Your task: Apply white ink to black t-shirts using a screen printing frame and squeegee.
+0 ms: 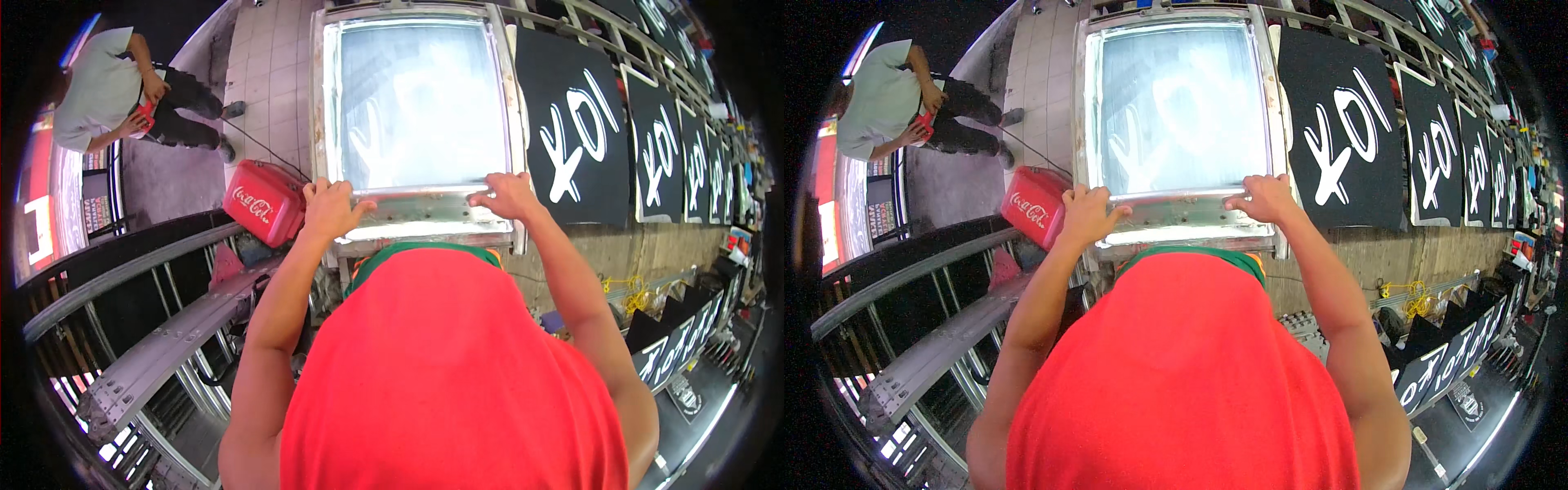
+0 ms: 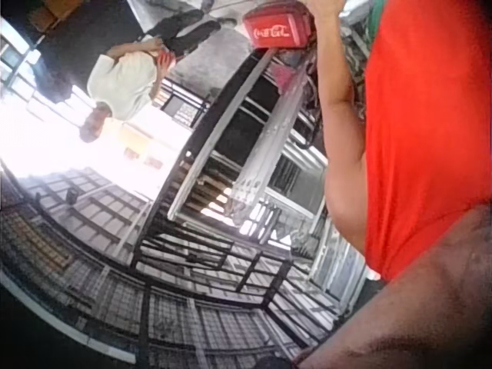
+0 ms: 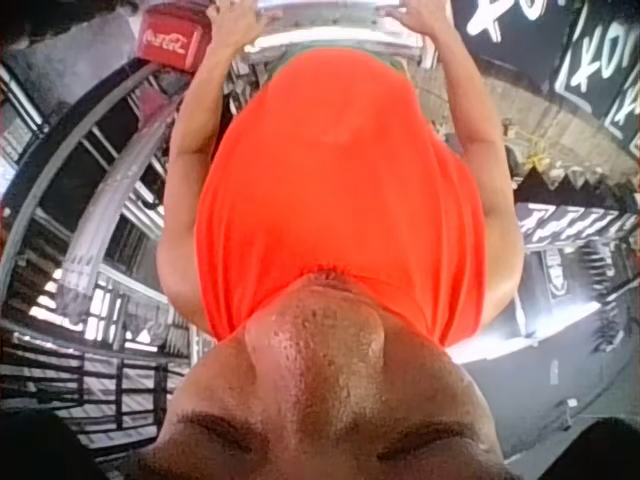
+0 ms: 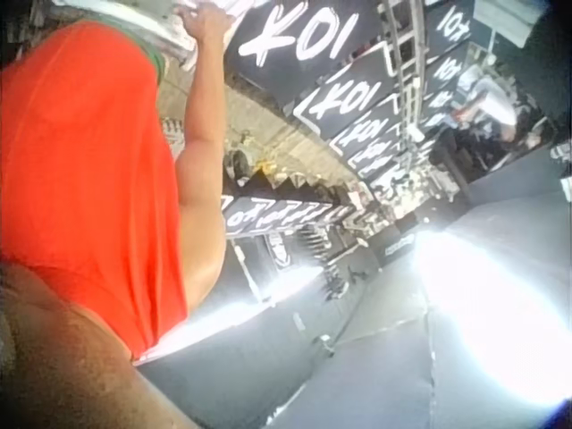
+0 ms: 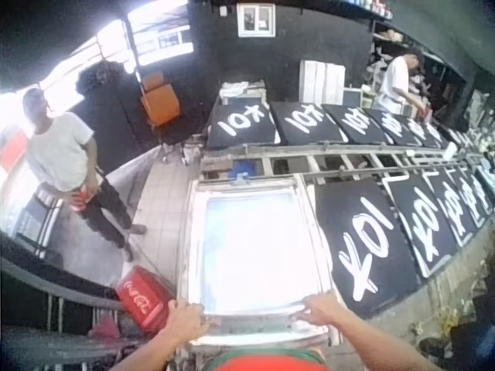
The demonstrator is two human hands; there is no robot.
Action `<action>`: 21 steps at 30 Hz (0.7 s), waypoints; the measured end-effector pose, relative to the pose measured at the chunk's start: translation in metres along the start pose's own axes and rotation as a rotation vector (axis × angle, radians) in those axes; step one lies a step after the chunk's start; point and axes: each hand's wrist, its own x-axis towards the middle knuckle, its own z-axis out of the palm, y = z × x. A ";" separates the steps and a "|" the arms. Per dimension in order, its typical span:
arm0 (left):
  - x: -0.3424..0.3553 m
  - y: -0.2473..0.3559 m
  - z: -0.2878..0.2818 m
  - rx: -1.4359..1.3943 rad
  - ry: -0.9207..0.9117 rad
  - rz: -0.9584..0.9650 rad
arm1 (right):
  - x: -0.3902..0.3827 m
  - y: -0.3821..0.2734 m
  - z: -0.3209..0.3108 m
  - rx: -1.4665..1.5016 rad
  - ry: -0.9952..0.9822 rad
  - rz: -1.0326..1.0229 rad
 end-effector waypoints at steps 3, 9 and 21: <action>0.030 -0.010 -0.010 0.056 -0.107 0.024 | 0.024 0.013 -0.011 -0.003 -0.067 -0.015; 0.155 -0.034 -0.097 0.068 0.084 -0.017 | 0.115 0.021 -0.120 -0.032 0.421 -0.055; 0.356 -0.076 -0.124 0.157 0.410 0.021 | 0.293 0.075 -0.180 -0.115 0.817 -0.126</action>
